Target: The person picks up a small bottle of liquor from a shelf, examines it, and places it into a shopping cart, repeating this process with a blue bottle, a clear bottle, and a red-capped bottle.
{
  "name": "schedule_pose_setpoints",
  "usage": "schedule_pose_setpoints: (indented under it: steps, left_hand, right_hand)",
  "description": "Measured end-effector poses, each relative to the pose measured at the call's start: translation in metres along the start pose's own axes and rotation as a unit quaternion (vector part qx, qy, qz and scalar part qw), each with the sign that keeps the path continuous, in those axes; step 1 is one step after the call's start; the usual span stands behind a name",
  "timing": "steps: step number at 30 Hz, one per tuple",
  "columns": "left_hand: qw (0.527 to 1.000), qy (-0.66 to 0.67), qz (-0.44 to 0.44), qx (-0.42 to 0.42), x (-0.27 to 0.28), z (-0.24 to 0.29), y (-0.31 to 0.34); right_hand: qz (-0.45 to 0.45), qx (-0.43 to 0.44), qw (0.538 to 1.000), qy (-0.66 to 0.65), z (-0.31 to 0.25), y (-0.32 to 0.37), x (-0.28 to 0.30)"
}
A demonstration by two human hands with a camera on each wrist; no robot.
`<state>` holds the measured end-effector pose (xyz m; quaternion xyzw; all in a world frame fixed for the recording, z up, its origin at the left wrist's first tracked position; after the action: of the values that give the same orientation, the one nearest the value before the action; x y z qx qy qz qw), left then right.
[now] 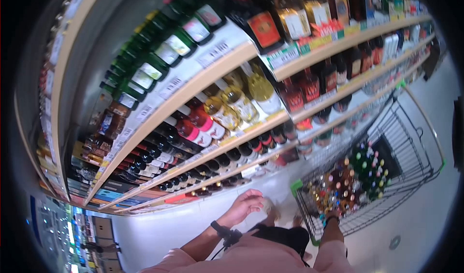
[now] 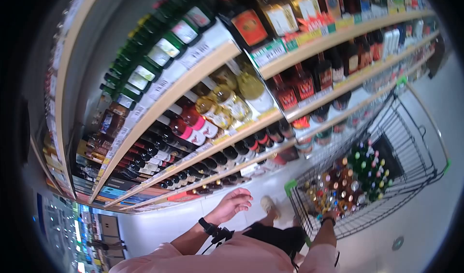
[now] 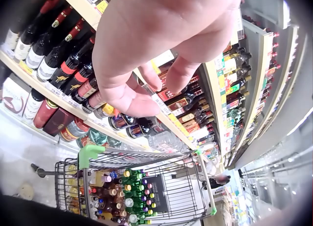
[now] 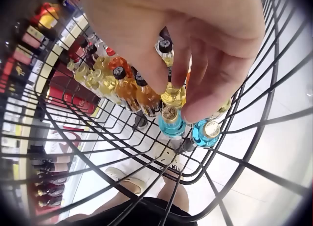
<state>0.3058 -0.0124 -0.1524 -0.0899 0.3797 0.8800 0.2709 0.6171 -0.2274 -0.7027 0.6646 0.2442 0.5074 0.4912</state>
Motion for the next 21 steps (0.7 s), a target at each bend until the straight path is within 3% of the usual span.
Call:
schedule_pose_setpoints:
  steps: [1, 2, 3, 4, 6, 8, 9, 10, 11, 13, 15, 17, 19, 21]
  left_hand:
    - [1.0, 0.003, -0.011, -0.011, -0.002, 0.004, -0.001]
    - [1.0, 0.008, -0.016, -0.013, 0.0, 0.005, -0.002]
    - [1.0, 0.013, -0.022, -0.016, 0.002, 0.005, -0.006]
    - [0.999, 0.008, -0.038, -0.036, 0.001, 0.009, -0.008]
    - [0.998, -0.003, -0.043, -0.043, 0.0, 0.018, -0.01]
    - [0.997, 0.003, -0.046, -0.055, 0.0, 0.024, -0.009]
    - [0.997, 0.009, -0.046, -0.061, 0.001, 0.026, -0.008]
    - [0.997, 0.013, -0.047, -0.067, 0.003, 0.03, -0.008]
    - [0.996, 0.016, -0.046, -0.074, 0.004, 0.035, -0.007]
    - [0.996, 0.021, -0.041, -0.077, 0.007, 0.036, -0.004]
    - [0.995, 0.019, -0.04, -0.084, 0.01, 0.043, 0.002]
    - [0.995, 0.019, -0.038, -0.094, 0.014, 0.048, 0.009]
    - [0.993, 0.021, -0.035, -0.11, 0.018, 0.054, 0.016]
    - [0.992, 0.028, -0.028, -0.12, 0.024, 0.058, 0.022]
  right_hand:
    - [0.086, -0.08, 0.973, -0.198, 0.014, 0.064, 0.046]
    - [0.17, -0.074, 0.87, -0.458, 0.029, 0.1, 0.063]
    - [0.134, -0.085, 0.919, -0.36, 0.033, 0.072, 0.054]
    - [0.105, -0.089, 0.929, -0.344, 0.039, 0.052, 0.035]
    - [0.07, -0.083, 0.931, -0.347, 0.049, 0.059, 0.067]
    - [0.13, -0.075, 0.883, -0.444, 0.05, 0.119, 0.11]
    - [0.193, -0.074, 0.83, -0.518, 0.055, 0.146, 0.133]
    - [0.18, -0.085, 0.818, -0.54, 0.061, 0.14, 0.133]
    - [0.237, -0.096, 0.815, -0.521, 0.054, 0.181, 0.168]
    - [0.226, -0.104, 0.81, -0.532, 0.061, 0.161, 0.166]
    - [0.276, 0.054, 0.789, -0.546, 0.051, 0.161, 0.201]
    - [0.439, 0.051, 0.715, -0.542, 0.056, 0.181, 0.234]
    - [0.246, 0.13, 0.667, -0.691, 0.036, 0.185, 0.263]
    - [0.239, 0.208, 0.659, -0.682, 0.014, 0.224, 0.316]
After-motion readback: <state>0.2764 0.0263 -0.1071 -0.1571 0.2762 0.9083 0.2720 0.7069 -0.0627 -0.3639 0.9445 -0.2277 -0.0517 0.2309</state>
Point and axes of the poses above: each hand's wrist, its own y-axis away from the middle knuckle, its own x-axis out of the back of the hand, z = x × y, the point moved 9 cm from there along -y, towards the middle knuckle, and after that the axes turned 9 degrees about -z, right-handed, at the moved point
